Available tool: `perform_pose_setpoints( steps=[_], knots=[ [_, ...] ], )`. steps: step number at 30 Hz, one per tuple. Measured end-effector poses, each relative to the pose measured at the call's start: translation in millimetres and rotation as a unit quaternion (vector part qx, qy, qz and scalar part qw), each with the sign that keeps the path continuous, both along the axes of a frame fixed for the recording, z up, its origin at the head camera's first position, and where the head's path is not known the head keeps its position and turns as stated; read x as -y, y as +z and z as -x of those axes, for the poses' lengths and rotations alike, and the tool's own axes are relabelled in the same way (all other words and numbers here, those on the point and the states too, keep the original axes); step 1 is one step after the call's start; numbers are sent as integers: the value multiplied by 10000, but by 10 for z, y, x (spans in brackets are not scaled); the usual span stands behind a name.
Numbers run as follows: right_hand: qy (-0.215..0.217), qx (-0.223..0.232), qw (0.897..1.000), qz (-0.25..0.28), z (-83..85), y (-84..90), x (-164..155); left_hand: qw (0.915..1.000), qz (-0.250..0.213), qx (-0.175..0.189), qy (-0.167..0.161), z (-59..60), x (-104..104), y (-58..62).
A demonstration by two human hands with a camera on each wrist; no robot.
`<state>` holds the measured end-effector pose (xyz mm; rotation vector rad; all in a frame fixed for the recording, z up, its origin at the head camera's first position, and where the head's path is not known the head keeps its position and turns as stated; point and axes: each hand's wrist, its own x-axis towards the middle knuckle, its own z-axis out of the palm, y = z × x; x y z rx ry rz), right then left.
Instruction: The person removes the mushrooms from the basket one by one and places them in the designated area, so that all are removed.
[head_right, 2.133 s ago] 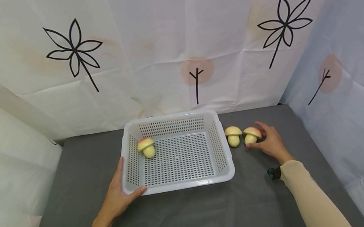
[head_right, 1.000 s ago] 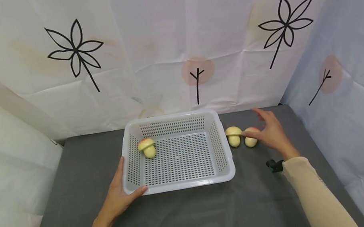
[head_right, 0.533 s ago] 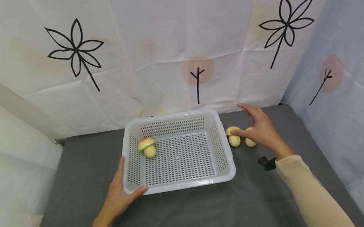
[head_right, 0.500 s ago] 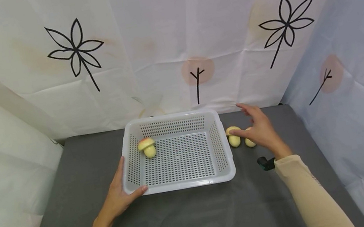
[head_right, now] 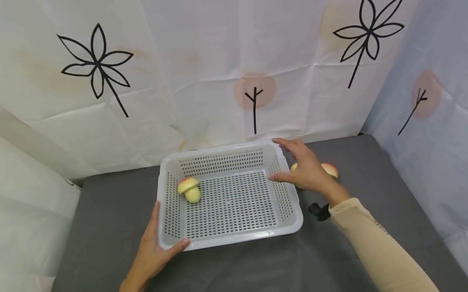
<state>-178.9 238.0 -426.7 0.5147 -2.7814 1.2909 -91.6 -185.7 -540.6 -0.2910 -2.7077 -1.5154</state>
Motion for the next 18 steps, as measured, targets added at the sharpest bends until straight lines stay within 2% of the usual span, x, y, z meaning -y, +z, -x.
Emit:
perform_pose_setpoints(
  steps=[9, 18],
  knots=[
    [400, 51, 9991, -146, 58, -81, 336, 10000, -9, -4, -8, 3, -3, 8],
    [656, 362, 9972, 10, 117, -196, 601, 10000, -58, -3, -28, -2, -4, 13]
  ],
)
